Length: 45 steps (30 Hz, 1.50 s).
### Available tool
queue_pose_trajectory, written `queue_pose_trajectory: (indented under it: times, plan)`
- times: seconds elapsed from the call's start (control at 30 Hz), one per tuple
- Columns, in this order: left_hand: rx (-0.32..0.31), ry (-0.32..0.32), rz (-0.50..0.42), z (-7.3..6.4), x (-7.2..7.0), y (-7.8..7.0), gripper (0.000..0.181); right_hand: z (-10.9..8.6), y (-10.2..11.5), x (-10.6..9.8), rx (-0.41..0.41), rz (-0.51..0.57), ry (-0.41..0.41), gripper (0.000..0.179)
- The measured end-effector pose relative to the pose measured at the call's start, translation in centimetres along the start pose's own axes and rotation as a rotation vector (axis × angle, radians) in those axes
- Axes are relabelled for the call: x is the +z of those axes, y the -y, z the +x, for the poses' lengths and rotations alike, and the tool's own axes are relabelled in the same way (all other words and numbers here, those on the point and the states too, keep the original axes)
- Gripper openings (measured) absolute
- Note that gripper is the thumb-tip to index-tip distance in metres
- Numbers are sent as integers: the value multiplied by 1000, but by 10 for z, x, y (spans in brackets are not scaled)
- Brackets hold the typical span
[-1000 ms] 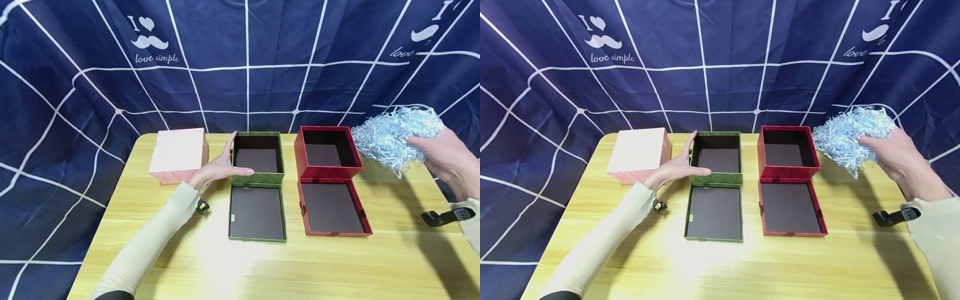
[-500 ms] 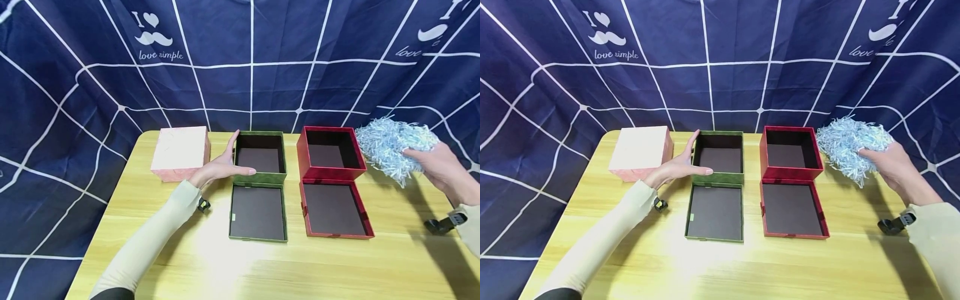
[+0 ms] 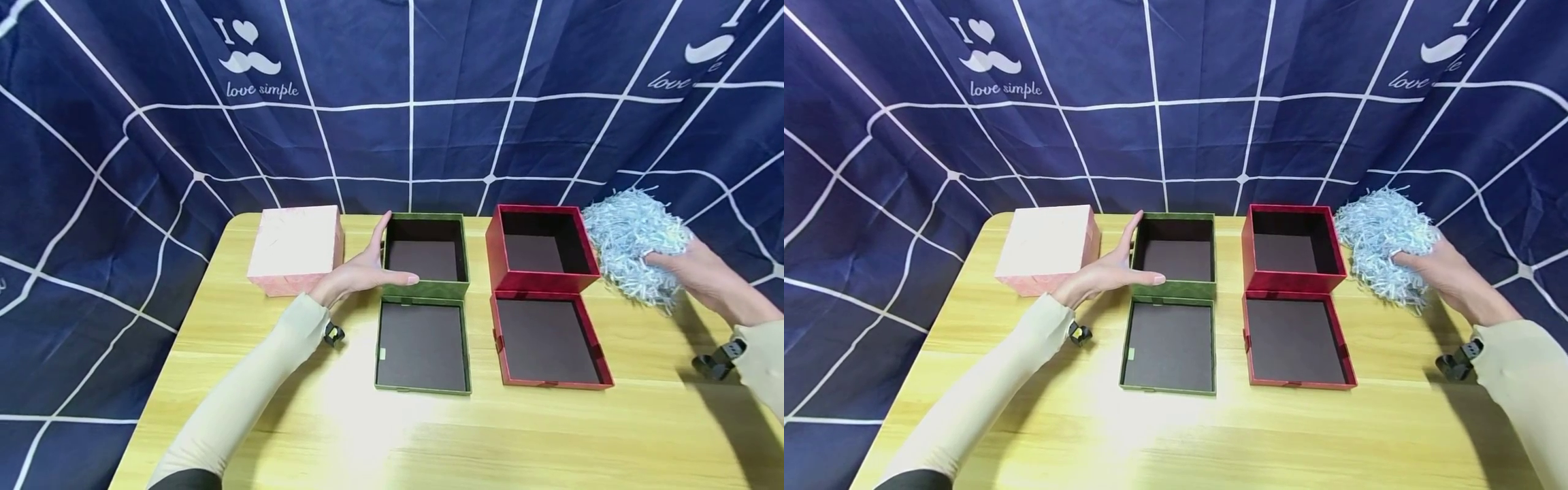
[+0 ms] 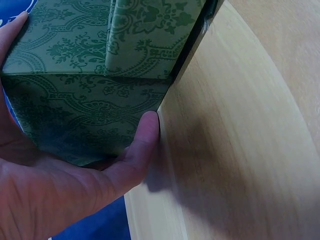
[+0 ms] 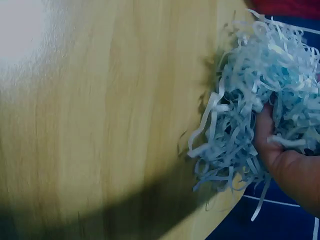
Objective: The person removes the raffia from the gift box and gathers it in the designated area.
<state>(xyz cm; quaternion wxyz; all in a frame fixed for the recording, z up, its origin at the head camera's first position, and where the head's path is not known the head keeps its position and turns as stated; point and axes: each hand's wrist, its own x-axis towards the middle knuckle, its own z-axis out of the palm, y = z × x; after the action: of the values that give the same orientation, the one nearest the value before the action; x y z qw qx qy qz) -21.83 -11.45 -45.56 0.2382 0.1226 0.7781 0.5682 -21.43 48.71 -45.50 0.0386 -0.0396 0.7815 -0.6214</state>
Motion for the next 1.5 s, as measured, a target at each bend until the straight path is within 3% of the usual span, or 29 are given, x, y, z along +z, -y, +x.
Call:
queue_pose_trajectory:
  times: [0.17,0.3,0.5,0.77,0.87,0.97,1.13,1.5]
  plan:
    - [6,2,-8,3,2,0,139,3,-3,-2,-37,-222,8,66]
    - [10,2,-9,4,2,-1,139,3,3,-1,30,-423,-25,49]
    - [7,3,-8,5,3,-3,138,1,21,-2,197,-752,12,101]
    - [12,7,-8,7,4,-5,137,2,33,-1,258,-1130,23,107]
    - [3,9,-8,6,4,-5,135,1,33,1,290,-1144,-7,109]
    - [7,4,-10,6,4,-5,135,0,31,1,282,-1081,-27,106]
    - [36,-21,-15,3,7,-4,135,-5,28,5,192,-972,-50,98]
    - [55,-88,7,-10,7,-6,130,-17,42,28,145,-864,-205,111]
